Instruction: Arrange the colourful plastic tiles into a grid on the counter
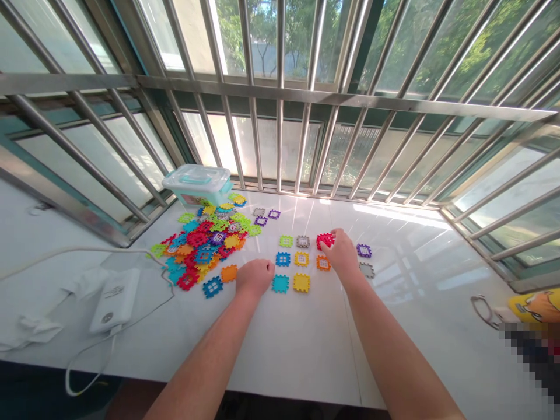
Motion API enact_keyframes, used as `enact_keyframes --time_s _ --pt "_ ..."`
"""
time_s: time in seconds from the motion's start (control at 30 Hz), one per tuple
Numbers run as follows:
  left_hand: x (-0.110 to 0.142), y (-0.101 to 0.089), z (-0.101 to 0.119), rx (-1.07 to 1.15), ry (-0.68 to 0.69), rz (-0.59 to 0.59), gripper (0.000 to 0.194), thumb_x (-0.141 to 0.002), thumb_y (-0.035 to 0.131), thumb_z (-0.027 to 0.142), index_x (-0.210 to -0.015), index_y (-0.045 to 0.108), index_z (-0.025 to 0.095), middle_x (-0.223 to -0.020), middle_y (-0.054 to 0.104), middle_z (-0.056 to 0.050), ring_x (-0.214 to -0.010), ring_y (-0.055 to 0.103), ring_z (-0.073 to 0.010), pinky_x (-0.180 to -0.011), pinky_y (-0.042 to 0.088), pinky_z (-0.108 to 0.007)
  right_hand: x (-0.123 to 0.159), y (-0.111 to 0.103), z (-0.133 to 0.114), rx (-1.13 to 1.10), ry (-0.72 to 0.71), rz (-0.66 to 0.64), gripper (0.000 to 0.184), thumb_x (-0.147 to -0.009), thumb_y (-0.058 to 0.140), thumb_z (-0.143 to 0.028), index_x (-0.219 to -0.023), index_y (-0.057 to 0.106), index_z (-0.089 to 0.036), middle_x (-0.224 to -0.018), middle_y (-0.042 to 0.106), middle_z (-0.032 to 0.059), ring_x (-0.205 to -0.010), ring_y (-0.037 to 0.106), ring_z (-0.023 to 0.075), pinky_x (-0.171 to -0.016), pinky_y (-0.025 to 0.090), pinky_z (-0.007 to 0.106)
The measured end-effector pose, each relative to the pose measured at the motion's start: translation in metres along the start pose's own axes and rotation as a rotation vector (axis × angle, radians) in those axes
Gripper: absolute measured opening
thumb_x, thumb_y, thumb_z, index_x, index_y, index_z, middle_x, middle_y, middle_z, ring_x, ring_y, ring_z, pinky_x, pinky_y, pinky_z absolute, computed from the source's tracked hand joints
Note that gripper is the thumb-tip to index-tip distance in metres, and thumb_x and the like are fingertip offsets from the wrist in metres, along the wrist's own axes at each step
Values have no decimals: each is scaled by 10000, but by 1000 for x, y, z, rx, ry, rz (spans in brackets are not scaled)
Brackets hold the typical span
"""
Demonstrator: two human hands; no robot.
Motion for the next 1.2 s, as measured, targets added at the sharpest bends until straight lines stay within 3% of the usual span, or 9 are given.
enact_keyframes --time_s 0.77,1.0,1.2 --pt "0 1 -1 7 -4 12 526 -1039 350 388 -975 850 237 -986 798 -139 -931 733 -270 -796 481 -334 1 18 3 38 34 -37 438 -915 696 -419 -1271 545 -214 -1199 673 116 -1131 618 290 -916 440 354" --pt "0 0 0 -2 1 21 523 -1033 347 389 -959 841 236 -969 799 -129 -900 737 -280 -763 478 -346 3 15 0 181 88 -112 640 -916 707 -563 -1394 486 -198 -1337 607 155 -1237 576 314 -978 425 363" --pt "0 0 0 -13 -7 21 517 -1032 356 401 -937 836 232 -951 798 -122 -885 733 -263 -726 459 -329 3 18 -12 346 178 -195 785 -921 675 -646 -1480 425 -155 -1333 614 224 -1281 529 387 -1005 412 473"
Point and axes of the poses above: each hand's wrist, its own x-axis away from the middle knuckle, its own y-axis out of the palm, z = x × y, the point moved 7 cm from there along -x, towards the middle knuckle
